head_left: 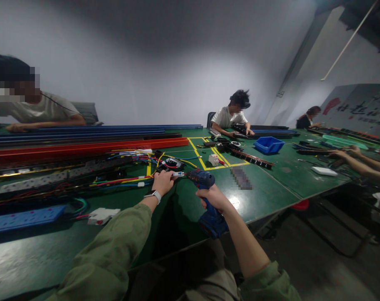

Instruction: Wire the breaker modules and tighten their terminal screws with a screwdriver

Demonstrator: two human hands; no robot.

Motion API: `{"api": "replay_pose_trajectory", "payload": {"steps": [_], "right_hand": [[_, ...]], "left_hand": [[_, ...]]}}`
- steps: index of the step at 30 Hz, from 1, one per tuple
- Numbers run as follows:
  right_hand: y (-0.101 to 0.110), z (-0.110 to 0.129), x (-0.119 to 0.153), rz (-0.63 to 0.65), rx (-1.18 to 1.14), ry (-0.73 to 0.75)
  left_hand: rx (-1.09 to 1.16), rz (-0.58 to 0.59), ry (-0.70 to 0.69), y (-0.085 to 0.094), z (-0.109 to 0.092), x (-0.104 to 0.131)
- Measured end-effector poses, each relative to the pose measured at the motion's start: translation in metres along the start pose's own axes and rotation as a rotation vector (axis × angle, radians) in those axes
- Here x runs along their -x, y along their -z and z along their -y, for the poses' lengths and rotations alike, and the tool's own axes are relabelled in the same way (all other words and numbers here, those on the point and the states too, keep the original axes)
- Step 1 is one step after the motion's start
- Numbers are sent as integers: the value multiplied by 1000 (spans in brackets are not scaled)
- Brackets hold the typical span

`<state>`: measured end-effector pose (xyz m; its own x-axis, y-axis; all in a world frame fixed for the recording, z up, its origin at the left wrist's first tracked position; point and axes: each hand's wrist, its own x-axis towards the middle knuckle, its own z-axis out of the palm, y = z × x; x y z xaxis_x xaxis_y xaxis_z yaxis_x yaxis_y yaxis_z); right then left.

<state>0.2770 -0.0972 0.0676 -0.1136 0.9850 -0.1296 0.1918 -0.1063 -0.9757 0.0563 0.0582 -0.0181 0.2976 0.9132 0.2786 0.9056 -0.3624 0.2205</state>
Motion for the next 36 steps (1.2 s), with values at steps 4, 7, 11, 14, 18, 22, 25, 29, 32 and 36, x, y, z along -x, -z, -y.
{"api": "replay_pose_trajectory", "payload": {"steps": [4, 7, 11, 14, 18, 22, 25, 29, 32, 36], "right_hand": [[0, -1, -1, -5, 1, 5], [-1, 0, 0, -1, -8, 3], [-1, 2, 1, -8, -16, -8], [-1, 2, 1, -13, -16, -20], [-1, 1, 1, -23, -23, -21], [-1, 0, 1, -24, -32, -24], [-2, 1, 1, -24, -38, -28], [-2, 2, 2, -18, -31, -32], [-1, 2, 2, -10, -16, -32], [-1, 2, 2, -15, -21, -20]], "left_hand": [[-7, -16, -5, -3, 1, 0], [-16, -29, -5, -5, 2, 0], [-13, -20, -17, -5, 3, -1], [-12, -17, -13, -6, 4, -1], [-1, -18, -10, -8, 5, -2], [1, -24, -14, -9, 5, -2], [5, -17, -11, -8, 5, -2], [9, 3, -3, -6, 3, -2], [9, 0, -2, -6, 3, -3], [1, -24, -1, -8, 3, -3]]}}
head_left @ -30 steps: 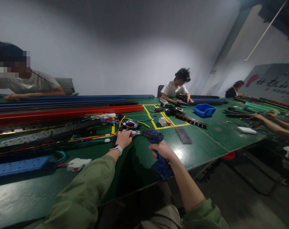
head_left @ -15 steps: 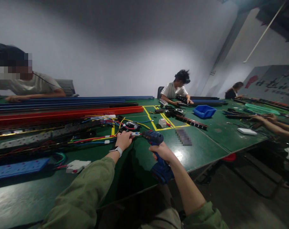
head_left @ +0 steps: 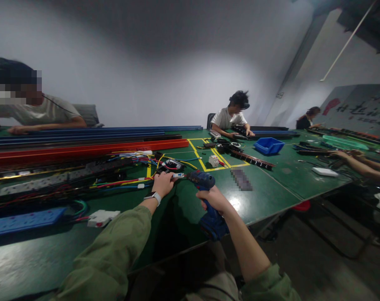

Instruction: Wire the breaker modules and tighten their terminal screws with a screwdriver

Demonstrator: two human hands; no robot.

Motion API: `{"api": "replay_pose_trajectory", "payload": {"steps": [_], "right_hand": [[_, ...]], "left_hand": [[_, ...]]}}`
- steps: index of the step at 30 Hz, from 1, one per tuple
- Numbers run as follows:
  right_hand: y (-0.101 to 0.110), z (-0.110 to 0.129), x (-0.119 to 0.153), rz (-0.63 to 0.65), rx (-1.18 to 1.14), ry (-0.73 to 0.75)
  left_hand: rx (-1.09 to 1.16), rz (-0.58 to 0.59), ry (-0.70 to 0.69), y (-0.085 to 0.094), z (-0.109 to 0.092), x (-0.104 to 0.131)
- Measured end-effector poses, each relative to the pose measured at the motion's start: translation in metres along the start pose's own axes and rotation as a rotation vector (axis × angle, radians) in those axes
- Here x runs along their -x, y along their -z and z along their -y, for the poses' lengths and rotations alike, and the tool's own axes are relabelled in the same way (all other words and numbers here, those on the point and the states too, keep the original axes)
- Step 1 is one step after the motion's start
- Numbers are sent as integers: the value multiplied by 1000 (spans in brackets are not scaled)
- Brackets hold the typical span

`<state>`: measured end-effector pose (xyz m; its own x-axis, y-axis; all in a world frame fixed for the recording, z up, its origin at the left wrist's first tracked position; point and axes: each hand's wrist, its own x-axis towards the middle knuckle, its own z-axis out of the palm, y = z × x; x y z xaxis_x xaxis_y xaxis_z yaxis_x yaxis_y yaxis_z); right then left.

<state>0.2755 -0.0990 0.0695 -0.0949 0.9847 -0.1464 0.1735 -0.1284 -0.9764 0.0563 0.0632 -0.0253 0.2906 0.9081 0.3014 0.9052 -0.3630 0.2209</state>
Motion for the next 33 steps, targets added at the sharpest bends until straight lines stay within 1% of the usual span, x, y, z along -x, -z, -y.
{"api": "replay_pose_trajectory", "payload": {"steps": [11, 24, 33], "right_hand": [[0, 3, 2, 7, 1, -2], [0, 4, 3, -8, 3, -15], [0, 2, 1, -5, -14, -24]], "left_hand": [[-4, 7, -14, 1, 0, 1], [9, 41, 17, 8, -4, 2], [7, 28, 2, 5, -2, 1]]}}
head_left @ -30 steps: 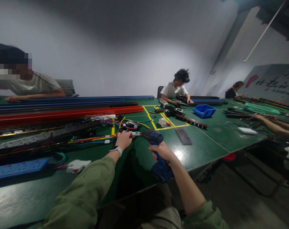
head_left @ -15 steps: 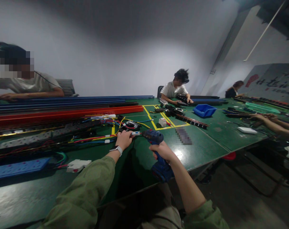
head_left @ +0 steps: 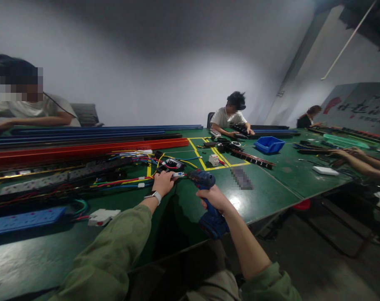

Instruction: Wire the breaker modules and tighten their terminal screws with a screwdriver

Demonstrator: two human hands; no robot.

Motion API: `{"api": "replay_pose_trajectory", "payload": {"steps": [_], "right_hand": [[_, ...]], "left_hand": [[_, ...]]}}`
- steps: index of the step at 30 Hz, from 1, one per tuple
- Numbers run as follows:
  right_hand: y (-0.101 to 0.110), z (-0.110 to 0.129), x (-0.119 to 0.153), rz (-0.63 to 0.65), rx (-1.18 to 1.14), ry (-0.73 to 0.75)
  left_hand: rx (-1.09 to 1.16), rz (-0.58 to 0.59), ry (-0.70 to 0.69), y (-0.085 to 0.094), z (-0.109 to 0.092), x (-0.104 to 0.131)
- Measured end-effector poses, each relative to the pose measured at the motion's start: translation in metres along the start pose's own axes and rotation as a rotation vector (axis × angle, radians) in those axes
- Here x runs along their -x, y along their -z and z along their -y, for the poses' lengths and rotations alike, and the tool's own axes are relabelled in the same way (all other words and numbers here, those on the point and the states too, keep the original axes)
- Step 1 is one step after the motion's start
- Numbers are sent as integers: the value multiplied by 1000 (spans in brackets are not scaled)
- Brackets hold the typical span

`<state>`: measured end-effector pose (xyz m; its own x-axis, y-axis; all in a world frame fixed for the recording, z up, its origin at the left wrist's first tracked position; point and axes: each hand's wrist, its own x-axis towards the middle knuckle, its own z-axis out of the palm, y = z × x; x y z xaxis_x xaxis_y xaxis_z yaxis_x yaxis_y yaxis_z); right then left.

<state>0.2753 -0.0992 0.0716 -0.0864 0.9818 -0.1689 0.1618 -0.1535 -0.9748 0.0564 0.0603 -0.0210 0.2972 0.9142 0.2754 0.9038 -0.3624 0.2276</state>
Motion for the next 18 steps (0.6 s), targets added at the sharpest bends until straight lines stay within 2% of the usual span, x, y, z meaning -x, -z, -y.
{"api": "replay_pose_trajectory", "payload": {"steps": [18], "right_hand": [[0, 3, 3, 0, 15, 3]], "left_hand": [[-7, -5, 3, 4, -2, 2]]}}
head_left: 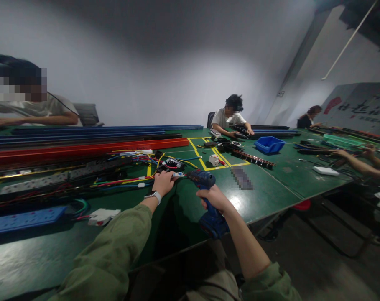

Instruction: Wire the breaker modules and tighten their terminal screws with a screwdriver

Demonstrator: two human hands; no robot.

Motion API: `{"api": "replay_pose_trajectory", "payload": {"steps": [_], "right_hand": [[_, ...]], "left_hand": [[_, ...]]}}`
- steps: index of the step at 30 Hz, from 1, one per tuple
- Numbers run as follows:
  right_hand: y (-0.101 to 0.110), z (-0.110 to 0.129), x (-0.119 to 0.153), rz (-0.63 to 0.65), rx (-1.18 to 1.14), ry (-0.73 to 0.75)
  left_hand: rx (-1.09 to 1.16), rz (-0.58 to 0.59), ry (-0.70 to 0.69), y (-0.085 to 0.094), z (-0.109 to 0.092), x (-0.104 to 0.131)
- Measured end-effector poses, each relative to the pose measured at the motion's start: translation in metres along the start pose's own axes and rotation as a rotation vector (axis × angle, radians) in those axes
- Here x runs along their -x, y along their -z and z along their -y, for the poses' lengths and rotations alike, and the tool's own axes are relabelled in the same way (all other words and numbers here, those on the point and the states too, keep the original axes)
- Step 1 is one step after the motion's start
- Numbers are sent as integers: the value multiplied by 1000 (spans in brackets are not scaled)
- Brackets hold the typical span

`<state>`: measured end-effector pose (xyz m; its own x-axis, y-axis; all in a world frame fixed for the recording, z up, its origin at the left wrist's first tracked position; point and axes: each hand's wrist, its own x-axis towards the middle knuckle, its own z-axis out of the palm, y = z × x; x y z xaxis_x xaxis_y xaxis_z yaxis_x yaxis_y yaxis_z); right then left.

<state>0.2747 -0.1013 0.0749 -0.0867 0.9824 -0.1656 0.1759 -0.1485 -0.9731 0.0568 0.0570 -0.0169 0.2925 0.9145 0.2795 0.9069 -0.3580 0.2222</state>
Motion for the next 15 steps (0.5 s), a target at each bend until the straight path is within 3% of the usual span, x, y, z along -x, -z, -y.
{"api": "replay_pose_trajectory", "payload": {"steps": [15], "right_hand": [[-1, 0, 0, 1, 8, -8]], "left_hand": [[13, 3, 3, -2, 2, -1]]}}
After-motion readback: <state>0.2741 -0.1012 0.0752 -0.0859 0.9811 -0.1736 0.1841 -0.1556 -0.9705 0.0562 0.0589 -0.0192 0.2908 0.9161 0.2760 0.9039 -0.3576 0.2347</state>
